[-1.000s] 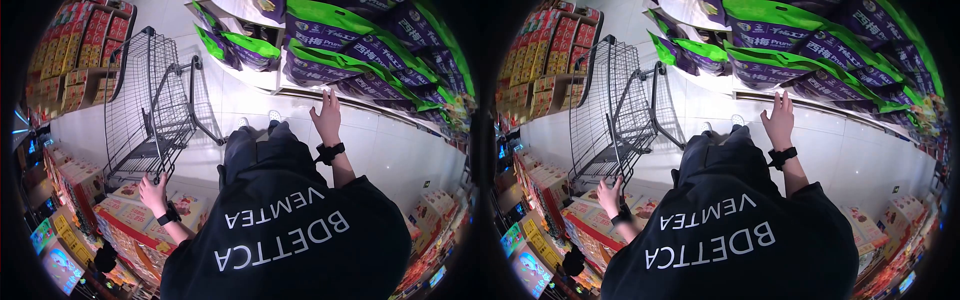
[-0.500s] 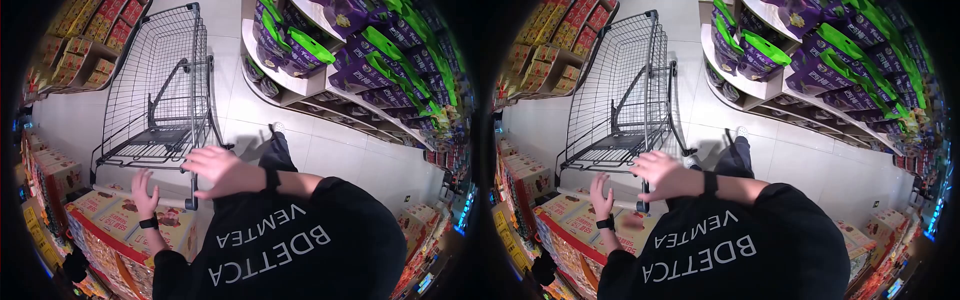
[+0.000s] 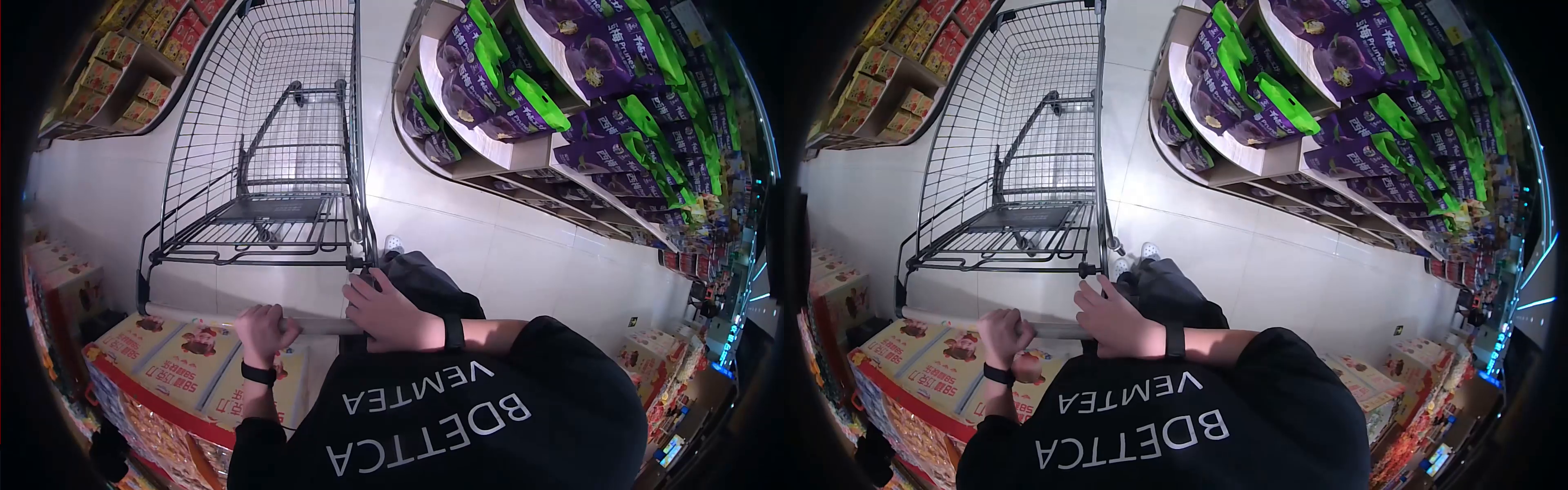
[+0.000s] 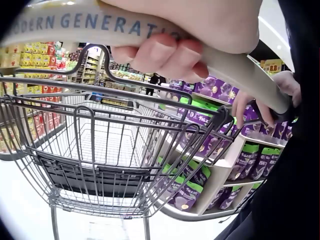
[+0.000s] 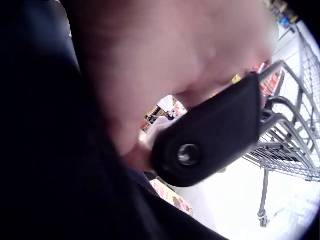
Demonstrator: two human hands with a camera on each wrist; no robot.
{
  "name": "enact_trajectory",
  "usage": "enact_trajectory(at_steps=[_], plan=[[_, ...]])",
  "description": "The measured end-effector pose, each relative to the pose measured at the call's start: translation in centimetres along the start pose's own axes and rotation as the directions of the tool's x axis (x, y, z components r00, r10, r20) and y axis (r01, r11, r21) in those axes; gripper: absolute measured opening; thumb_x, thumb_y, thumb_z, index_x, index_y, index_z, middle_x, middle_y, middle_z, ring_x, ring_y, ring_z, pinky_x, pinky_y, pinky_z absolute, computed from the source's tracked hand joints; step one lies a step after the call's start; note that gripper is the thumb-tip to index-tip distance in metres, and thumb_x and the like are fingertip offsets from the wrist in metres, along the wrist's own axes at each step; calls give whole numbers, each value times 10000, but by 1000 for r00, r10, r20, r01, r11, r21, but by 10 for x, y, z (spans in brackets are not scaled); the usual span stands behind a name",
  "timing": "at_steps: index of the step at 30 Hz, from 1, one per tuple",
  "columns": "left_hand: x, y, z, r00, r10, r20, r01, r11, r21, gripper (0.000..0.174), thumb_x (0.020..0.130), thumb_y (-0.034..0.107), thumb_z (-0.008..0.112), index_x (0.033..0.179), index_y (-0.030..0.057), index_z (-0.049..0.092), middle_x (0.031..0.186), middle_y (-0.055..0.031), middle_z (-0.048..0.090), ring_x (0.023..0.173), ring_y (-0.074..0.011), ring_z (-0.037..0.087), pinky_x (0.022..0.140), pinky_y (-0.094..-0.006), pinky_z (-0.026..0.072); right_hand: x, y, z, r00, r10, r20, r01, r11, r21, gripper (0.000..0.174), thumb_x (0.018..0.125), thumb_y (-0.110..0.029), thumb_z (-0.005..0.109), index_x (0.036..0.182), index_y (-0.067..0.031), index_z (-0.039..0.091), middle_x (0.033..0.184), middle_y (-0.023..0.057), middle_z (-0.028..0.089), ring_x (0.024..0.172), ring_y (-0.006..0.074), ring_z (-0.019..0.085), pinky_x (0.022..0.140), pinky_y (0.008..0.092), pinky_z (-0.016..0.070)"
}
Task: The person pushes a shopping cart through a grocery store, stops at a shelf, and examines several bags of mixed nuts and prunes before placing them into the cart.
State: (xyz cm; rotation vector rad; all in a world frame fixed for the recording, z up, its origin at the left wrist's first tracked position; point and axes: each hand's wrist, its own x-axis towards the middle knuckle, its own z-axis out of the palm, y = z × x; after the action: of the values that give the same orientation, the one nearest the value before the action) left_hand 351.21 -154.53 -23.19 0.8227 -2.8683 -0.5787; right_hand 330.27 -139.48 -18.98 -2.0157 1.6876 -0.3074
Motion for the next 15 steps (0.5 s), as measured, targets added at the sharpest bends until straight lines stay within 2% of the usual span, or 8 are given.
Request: enact_trajectory(at_steps=[2,4,6,7,8,10,13,15], plan=[[24,4,1,1000,16,-11,-16,1000,0,212,605,208,556,498,89,417,441,-70,418,415,-257,455,434,-349,357,20,1,3,998,45,47,-45,999,1,343,647,-263,656,890,-49,543,950,106,495,999,261,457,924,415,317],[50,5,6,995,62,-78,-61,998,18,247,604,224,582,482,102,405,428,-40,425,397,-226,457,424,-313,358,34,16,1,995,97,-18,-97,995,31,274,688,-206,628,894,-56,528,849,108,551,886,260,554,813,391,413],[79,7,0,997,72,-36,-71,997,12,224,632,210,581,498,95,443,457,-50,445,428,-229,475,433,-321,373,47,40,-11,950,263,170,-299,921,249,209,702,-172,604,858,-43,551,700,106,592,667,268,606,633,386,454],[93,10,-11,998,-59,-20,57,994,-88,208,648,200,578,515,87,467,476,-55,455,452,-234,488,446,-330,387,50,50,-14,972,235,17,-232,942,242,156,694,-149,601,792,-36,559,602,96,570,562,279,589,517,383,450],[115,12,-18,984,-177,1,175,968,-179,194,664,191,576,532,79,491,495,-61,465,475,-238,501,460,-339,401,56,64,-22,972,237,3,-230,943,242,156,694,-149,601,792,-36,559,602,96,570,562,279,589,517,383,450],[148,-12,-27,994,6,-108,-7,1000,-10,170,689,178,568,568,59,551,561,-77,515,535,-250,534,482,-350,417,70,89,-38,977,211,-2,-204,947,247,102,685,-126,594,718,-34,563,621,98,576,591,270,598,541,379,457],[189,-41,-31,958,-227,178,225,974,29,186,677,180,551,545,54,587,501,-106,526,480,-291,528,464,-361,404,94,128,-54,979,178,-99,-150,958,244,72,675,-105,584,682,-37,565,621,96,577,589,268,597,544,377,458],[222,-49,-34,967,-206,152,201,978,48,192,671,183,543,533,55,579,474,-109,506,462,-298,518,459,-362,401,113,153,-67,977,160,-138,-127,967,221,58,676,-98,577,680,-41,565,621,95,577,586,266,595,546,376,458]])
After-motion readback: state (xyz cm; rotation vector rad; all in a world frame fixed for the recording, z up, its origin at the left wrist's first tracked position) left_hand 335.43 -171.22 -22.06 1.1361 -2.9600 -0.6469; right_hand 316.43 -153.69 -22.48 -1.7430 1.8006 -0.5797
